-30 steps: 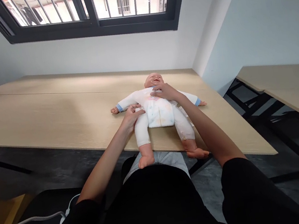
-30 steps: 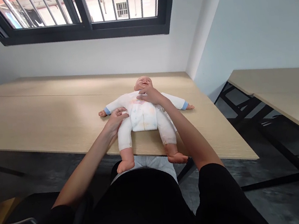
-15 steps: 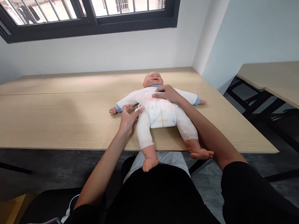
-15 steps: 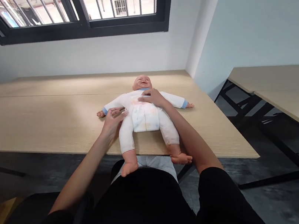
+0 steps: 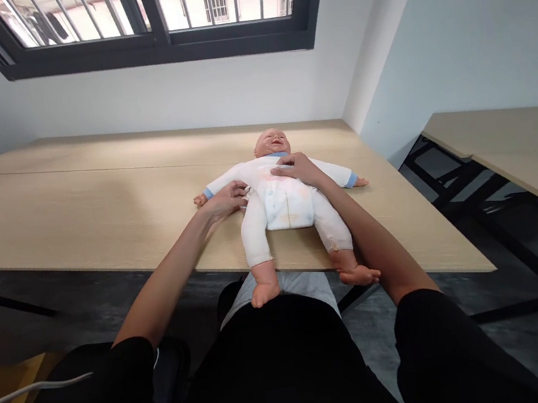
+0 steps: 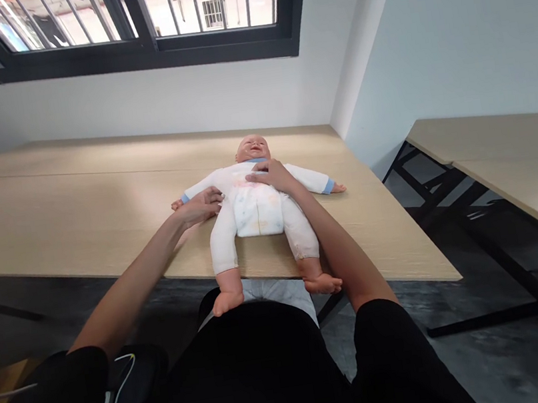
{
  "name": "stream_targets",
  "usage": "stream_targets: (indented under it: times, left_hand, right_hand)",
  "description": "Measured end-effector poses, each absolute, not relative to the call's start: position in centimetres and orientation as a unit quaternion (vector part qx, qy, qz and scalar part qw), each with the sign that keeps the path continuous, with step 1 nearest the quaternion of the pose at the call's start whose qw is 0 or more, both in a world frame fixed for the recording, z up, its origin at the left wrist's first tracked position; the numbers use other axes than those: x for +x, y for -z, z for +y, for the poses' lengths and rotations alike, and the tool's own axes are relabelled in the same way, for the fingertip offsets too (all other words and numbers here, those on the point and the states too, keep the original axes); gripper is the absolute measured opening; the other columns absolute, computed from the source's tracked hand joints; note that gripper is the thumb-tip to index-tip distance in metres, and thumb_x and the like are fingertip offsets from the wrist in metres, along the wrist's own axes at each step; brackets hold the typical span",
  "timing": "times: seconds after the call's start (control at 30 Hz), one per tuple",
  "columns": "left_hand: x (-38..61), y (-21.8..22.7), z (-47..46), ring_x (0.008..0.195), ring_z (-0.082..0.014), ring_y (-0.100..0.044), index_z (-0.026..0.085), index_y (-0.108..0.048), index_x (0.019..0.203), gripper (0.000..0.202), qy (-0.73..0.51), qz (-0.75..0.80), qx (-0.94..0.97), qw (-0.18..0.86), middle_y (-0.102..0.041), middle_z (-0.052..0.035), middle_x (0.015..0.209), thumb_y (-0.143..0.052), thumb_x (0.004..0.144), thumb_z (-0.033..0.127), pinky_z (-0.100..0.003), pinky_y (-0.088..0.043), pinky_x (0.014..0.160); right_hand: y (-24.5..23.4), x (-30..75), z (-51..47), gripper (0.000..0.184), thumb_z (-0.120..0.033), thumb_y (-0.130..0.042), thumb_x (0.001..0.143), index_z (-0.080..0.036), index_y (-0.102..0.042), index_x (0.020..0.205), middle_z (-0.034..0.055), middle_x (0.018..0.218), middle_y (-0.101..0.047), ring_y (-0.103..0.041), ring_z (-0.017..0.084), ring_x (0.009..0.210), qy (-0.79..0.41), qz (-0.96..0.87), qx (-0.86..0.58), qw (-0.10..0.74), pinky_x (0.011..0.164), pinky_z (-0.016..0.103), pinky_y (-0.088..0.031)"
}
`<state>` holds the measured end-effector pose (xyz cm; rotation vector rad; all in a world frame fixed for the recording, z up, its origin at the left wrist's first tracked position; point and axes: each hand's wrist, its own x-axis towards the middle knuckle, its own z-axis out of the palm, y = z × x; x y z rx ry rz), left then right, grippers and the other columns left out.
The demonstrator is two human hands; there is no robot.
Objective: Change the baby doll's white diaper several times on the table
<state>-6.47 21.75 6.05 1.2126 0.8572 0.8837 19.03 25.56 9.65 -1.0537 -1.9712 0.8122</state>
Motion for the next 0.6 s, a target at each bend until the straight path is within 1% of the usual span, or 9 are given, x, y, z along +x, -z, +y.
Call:
stream_targets:
  times: [0.13, 0.27, 0.33, 0.43, 0.53, 0.6]
  left_hand:
    - [-6.8, -5.8, 22.0, 0.068, -0.0111, -0.058, 0.017, -0.057, 0.090, 0.045, -0.420, 0.382, 0.581, 0.583, -0.061, 0.0037, 0.076, -0.076, 0.051, 0.004, -0.022, -0.045, 0.063]
    - [-7.4, -6.3, 21.8, 0.067, -0.0102, -0.057, 0.016, -0.062, 0.091, 0.042, -0.439, 0.416, 0.587, 0.538, -0.061, 0.0018, 0.078, -0.079, 0.053, 0.006, -0.021, -0.042, 0.058]
    - [-8.0, -6.8, 21.5, 0.067, -0.0102, -0.058, 0.016, -0.065, 0.094, 0.044, -0.423, 0.418, 0.598, 0.538, -0.062, 0.0006, 0.082, -0.084, 0.054, 0.010, -0.022, -0.044, 0.059]
    - [-9.1, -7.3, 21.1, 0.073, -0.0123, -0.063, 0.016, -0.068, 0.102, 0.052, -0.388, 0.405, 0.619, 0.549, -0.063, -0.0019, 0.090, -0.091, 0.056, 0.018, -0.024, -0.050, 0.064]
    - [-10.2, -7.4, 21.1, 0.078, -0.0146, -0.066, 0.015, -0.067, 0.108, 0.058, -0.355, 0.387, 0.634, 0.568, -0.065, -0.0042, 0.096, -0.093, 0.057, 0.024, -0.027, -0.055, 0.071]
    - [-10.9, -7.3, 21.3, 0.079, -0.0154, -0.068, 0.015, -0.066, 0.108, 0.058, -0.336, 0.382, 0.643, 0.572, -0.067, -0.0043, 0.096, -0.094, 0.057, 0.026, -0.029, -0.057, 0.074]
  right_hand:
    - [-9.6, 19.1, 25.6, 0.048, -0.061, -0.072, 0.070, -0.013, -0.064, 0.069, -0.0007, 0.066, -0.052, -0.044, 0.015, 0.069, -0.306, -0.772, -0.407, 0.380, 0.067, 0.029, -0.030]
    - [-9.4, 19.1, 25.6, 0.047, -0.059, -0.072, 0.071, -0.012, -0.067, 0.072, -0.0011, 0.067, -0.053, -0.045, 0.015, 0.070, -0.306, -0.770, -0.408, 0.384, 0.069, 0.029, -0.030]
    - [-9.4, 19.2, 25.5, 0.047, -0.058, -0.072, 0.071, -0.012, -0.067, 0.073, -0.0013, 0.067, -0.053, -0.045, 0.015, 0.070, -0.311, -0.768, -0.410, 0.381, 0.069, 0.029, -0.030]
    - [-9.5, 19.2, 25.4, 0.046, -0.058, -0.072, 0.071, -0.012, -0.067, 0.073, -0.0009, 0.069, -0.054, -0.046, 0.015, 0.071, -0.314, -0.768, -0.407, 0.382, 0.070, 0.028, -0.031]
    - [-9.4, 19.3, 25.5, 0.045, -0.057, -0.072, 0.072, -0.012, -0.067, 0.073, -0.0007, 0.070, -0.054, -0.046, 0.015, 0.071, -0.308, -0.770, -0.408, 0.381, 0.070, 0.029, -0.031]
    - [-9.4, 19.3, 25.6, 0.045, -0.058, -0.072, 0.072, -0.013, -0.066, 0.072, -0.0009, 0.069, -0.054, -0.045, 0.015, 0.071, -0.300, -0.773, -0.412, 0.378, 0.070, 0.029, -0.031]
